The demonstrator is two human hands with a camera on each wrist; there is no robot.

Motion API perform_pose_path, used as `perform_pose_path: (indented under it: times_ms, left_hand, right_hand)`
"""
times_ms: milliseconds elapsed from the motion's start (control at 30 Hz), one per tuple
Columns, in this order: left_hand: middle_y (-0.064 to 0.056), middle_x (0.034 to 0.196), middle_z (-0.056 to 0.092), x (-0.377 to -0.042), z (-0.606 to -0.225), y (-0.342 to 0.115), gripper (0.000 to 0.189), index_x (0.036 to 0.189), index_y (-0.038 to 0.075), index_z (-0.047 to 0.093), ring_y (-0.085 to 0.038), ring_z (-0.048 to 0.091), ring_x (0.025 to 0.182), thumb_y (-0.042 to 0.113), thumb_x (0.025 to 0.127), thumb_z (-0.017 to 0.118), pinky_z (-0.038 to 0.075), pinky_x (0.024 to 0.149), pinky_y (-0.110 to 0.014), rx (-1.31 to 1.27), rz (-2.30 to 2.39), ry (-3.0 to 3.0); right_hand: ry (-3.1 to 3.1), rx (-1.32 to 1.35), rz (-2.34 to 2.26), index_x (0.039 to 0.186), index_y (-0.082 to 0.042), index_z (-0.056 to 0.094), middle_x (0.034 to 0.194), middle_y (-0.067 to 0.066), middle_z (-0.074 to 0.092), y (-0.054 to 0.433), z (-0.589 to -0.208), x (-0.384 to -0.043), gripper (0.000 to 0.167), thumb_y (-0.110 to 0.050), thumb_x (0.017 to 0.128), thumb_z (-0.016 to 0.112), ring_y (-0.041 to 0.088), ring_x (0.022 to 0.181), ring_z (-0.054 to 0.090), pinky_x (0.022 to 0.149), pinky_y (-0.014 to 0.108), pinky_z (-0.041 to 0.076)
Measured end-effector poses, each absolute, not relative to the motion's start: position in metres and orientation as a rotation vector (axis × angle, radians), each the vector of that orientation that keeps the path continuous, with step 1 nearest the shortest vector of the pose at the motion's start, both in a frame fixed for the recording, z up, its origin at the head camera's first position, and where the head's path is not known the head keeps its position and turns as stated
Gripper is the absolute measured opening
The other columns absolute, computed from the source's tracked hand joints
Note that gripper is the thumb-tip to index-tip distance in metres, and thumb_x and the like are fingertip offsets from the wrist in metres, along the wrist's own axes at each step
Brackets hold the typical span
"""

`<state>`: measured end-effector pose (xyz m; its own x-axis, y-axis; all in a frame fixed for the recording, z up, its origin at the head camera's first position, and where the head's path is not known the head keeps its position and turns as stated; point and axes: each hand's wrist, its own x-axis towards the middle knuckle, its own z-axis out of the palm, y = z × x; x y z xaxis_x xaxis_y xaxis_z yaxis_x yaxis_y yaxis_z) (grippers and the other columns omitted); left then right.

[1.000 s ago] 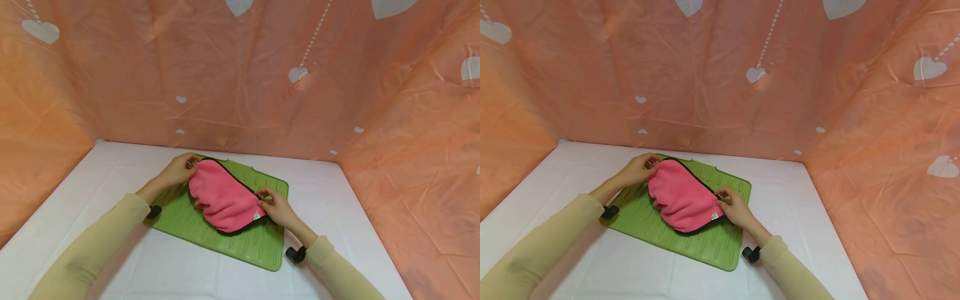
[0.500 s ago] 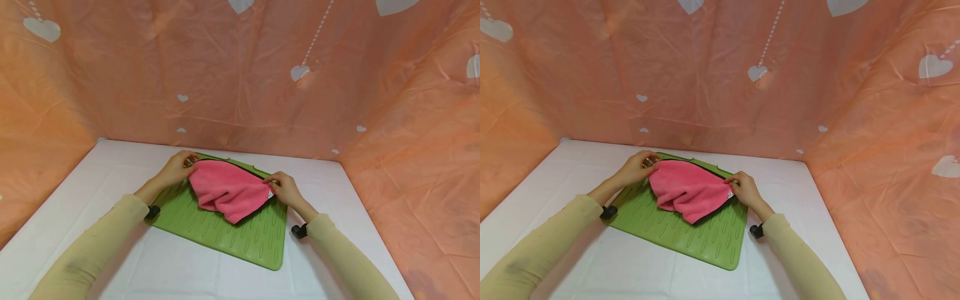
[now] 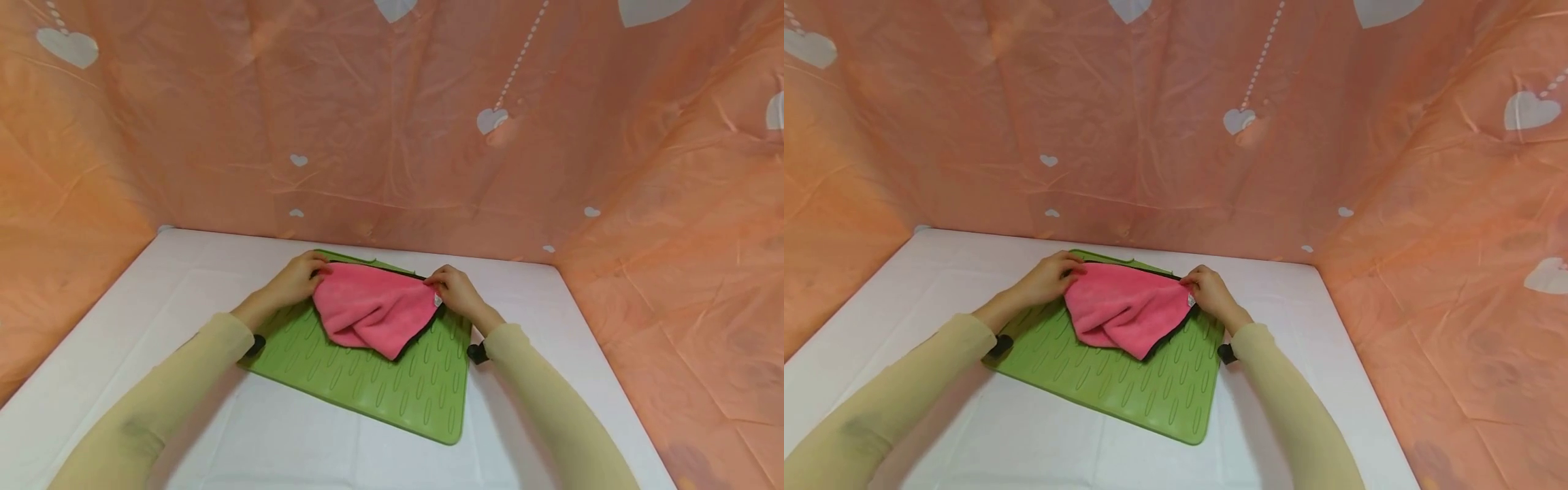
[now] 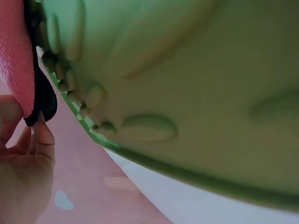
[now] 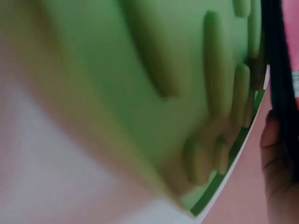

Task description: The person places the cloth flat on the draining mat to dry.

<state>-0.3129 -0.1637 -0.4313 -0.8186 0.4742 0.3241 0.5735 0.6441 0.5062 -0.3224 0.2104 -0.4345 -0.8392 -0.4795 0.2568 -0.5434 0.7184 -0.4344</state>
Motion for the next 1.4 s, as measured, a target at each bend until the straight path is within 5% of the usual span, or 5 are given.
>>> perform_pose_path:
  times_ms: [500, 933, 1400]
  left_hand:
    - [-0.030, 0.134, 0.061, -0.315, -0.440, -0.157, 0.027, 0.123, -0.013, 0.068, -0.046, 0.056, 0.129, -0.002, 0.103, 0.054, 0.045, 0.110, -0.052, -0.987, -0.522, -2.854]
    - [-0.023, 0.129, 0.065, -0.301, -0.425, -0.162, 0.025, 0.121, -0.005, 0.071, -0.040, 0.064, 0.118, 0.005, 0.100, 0.064, 0.051, 0.101, -0.054, -0.913, -0.628, -2.818]
    - [0.002, 0.102, 0.066, -0.243, -0.417, -0.158, 0.013, 0.108, 0.013, 0.068, -0.017, 0.066, 0.095, 0.013, 0.097, 0.075, 0.057, 0.082, -0.039, -1.046, -0.736, -2.742]
  right_hand:
    - [-2.981, 0.907, 0.684, 0.129, 0.009, 0.068, 0.123, 0.027, 0.058, 0.206, -0.438, -0.320, 0.033, 0.009, 0.101, 0.050, 0.044, 0.119, 0.059, 0.105, 0.052, 0.049]
    - [-2.813, 0.830, 0.797, 0.131, 0.008, 0.066, 0.133, 0.028, 0.059, 0.212, -0.422, -0.301, 0.038, 0.002, 0.095, 0.062, 0.046, 0.126, 0.056, 0.109, 0.057, 0.043]
    - [-2.733, 1.019, 0.988, 0.121, -0.004, 0.074, 0.117, 0.011, 0.068, 0.173, -0.411, -0.221, 0.027, -0.009, 0.094, 0.076, 0.029, 0.101, 0.067, 0.084, 0.049, 0.058]
